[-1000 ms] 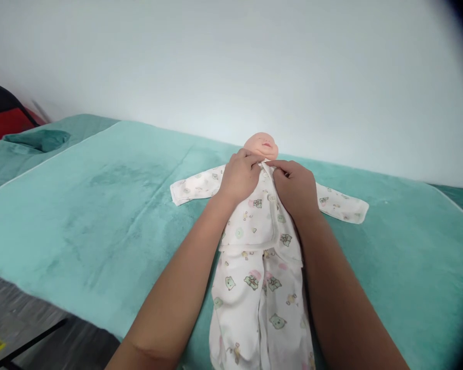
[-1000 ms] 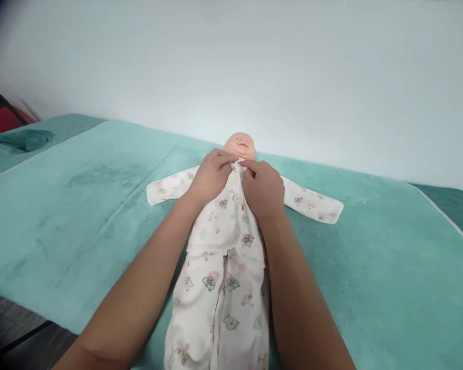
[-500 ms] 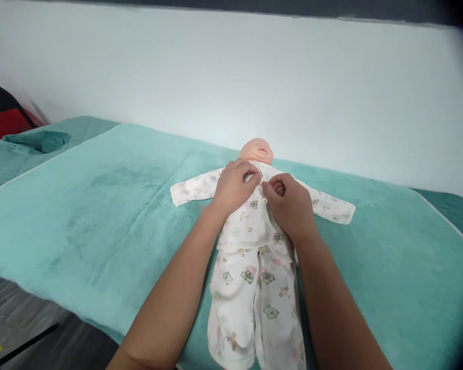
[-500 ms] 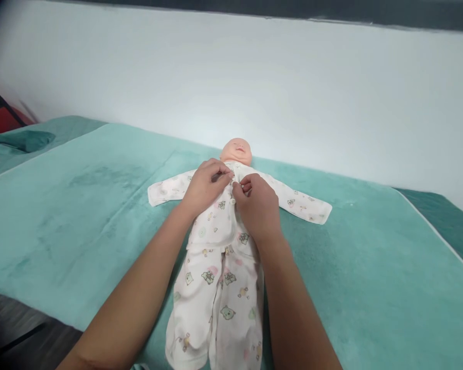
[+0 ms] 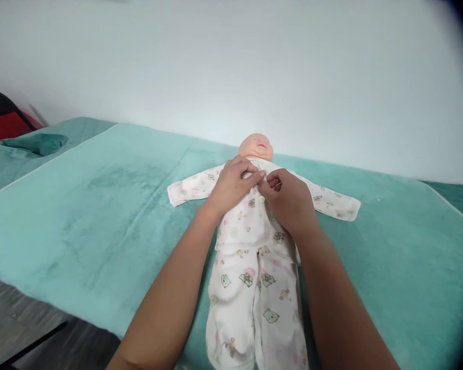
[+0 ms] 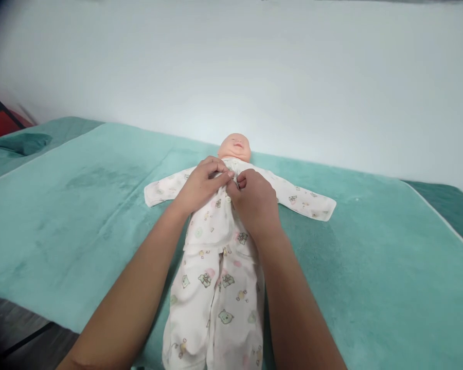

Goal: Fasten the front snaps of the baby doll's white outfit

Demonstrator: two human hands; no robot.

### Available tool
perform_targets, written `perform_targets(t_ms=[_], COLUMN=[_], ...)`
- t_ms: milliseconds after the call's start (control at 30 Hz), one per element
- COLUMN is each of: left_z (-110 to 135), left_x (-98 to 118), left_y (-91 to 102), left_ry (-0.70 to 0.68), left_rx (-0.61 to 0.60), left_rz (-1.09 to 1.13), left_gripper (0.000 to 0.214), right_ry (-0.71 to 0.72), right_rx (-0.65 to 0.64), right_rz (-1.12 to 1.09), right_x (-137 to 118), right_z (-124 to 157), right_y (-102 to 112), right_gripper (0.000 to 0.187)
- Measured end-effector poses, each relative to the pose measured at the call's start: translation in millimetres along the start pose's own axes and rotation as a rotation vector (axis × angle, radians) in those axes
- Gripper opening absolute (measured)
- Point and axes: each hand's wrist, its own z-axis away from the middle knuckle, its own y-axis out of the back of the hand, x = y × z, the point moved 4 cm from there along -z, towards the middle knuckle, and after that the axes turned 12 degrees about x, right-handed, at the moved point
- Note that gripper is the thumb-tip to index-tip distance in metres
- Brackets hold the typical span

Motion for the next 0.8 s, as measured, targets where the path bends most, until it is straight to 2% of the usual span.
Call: perform_targets(t_ms=[167,333,400,800], left_z=[0,0,0,1], left_x=[-1,1,3,6], left_y=[0.5,1.7,1.2,-2.0], left_ry=[0.006,-0.003,-0.007,0.033], left_rx=[0.023,0.021,0.01,-0.009], left_rz=[-0.01,0.039,0.08,0.066], left_gripper=[0.014,0.013,0.013,0.019], right_ry=[-0.02,-0.227,-0.261,-0.268], right_rx=[0.04,0.057,0.031,-0.029], right_rz=[-0.088,-0.455,-0.559,-0.635], right_x=[2,13,14,18], right_z=[-6,-12,-12,-9], right_y=[1,3,2,-2], right_gripper=[0.012,0.012,0.013,0.017])
